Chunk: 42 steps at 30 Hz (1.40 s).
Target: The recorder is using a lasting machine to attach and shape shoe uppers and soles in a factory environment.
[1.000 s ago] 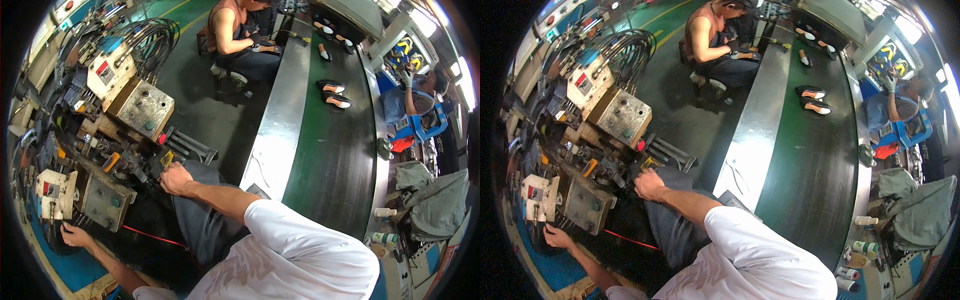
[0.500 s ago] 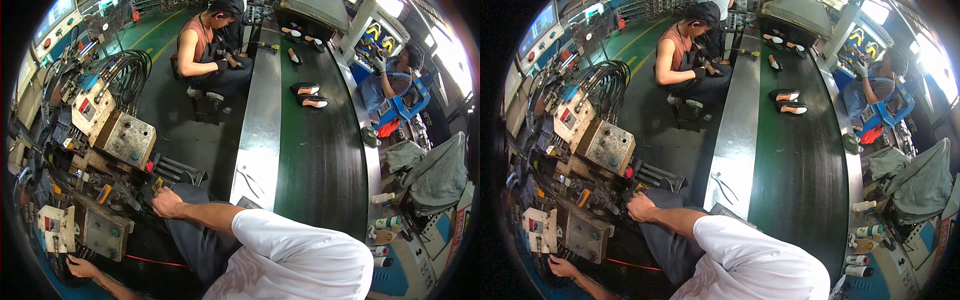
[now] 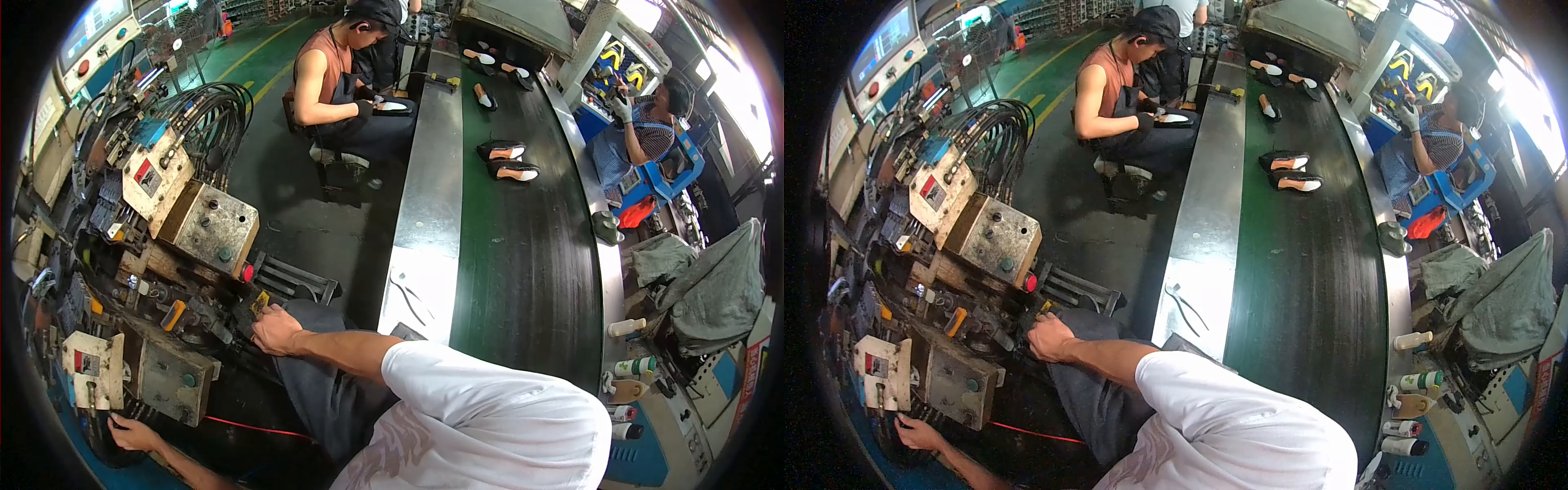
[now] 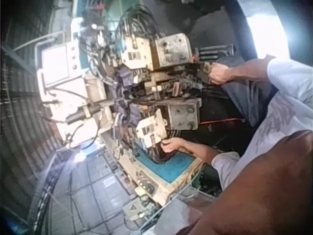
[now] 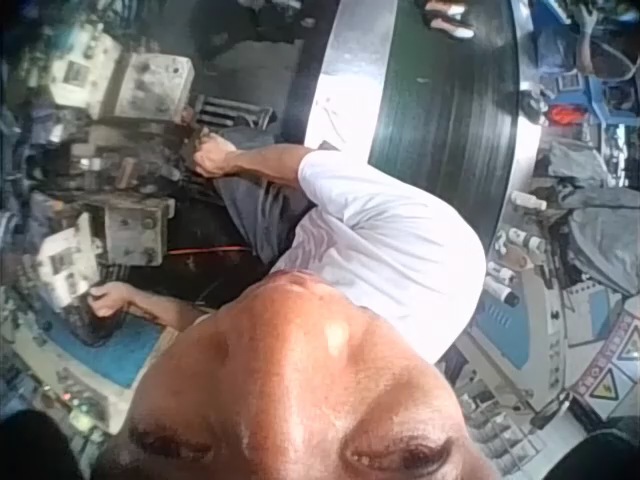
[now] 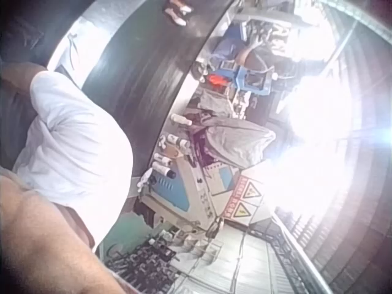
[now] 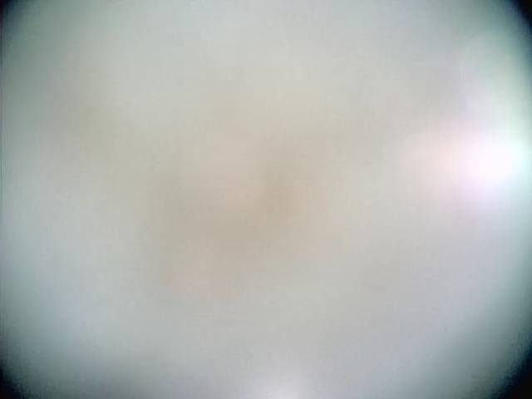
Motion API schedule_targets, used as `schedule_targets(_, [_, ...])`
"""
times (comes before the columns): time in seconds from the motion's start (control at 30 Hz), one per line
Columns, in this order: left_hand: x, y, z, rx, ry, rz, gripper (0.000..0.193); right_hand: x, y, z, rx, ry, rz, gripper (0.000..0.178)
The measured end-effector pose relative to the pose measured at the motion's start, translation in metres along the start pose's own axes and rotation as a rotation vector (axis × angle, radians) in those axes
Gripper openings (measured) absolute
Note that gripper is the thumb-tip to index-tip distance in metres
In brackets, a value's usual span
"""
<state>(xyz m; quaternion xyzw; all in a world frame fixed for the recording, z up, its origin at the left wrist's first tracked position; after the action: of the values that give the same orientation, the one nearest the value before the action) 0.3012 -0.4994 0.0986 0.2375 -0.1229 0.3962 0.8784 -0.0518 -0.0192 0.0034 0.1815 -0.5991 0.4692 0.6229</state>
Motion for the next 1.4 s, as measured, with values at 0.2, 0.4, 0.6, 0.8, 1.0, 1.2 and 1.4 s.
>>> schedule_targets(0.2, [0.012,0.011,0.003,-0.085,0.059,0.027,0.05,-0.001,-0.007,0.001,0.023,-0.009,0.003,0.029])
schedule_targets(0.4, [0.012,0.016,0.003,-0.078,0.042,0.024,0.048,-0.002,-0.004,0.001,0.004,-0.003,-0.014,0.029])
schedule_targets(0.6, [0.013,0.012,0.005,-0.09,0.054,-0.021,0.051,-0.003,-0.003,0.002,0.008,0.014,-0.016,0.03])
schedule_targets(0.8, [0.014,0.018,0.005,-0.094,0.057,-0.009,0.049,-0.005,-0.002,0.002,0.008,0.028,0.001,0.029])
schedule_targets(1.0, [0.017,0.019,0.005,-0.049,0.021,-0.032,0.047,-0.002,-0.004,0.002,-0.005,-0.006,0.017,0.028])
schedule_targets(1.2, [0.015,0.022,0.002,-0.105,0.07,-0.043,0.049,-0.001,-0.001,0.001,-0.009,0.019,0.021,0.029])
schedule_targets(1.4, [0.016,0.02,0.003,-0.031,0.012,-0.056,0.054,-0.003,-0.001,0.002,0.0,0.003,0.023,0.029])
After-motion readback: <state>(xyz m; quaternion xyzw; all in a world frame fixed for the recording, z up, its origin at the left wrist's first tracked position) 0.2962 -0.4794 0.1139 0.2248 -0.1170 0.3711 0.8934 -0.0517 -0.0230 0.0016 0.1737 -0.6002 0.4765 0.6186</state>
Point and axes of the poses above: each hand's wrist, its own z-axis towards the middle knuckle, its own x-axis out of the back of the hand, y = z × x, the point moved 5 cm from there along z, towards the middle knuckle, and after that the axes turned 9 degrees about -z, right-handed, at the moved point
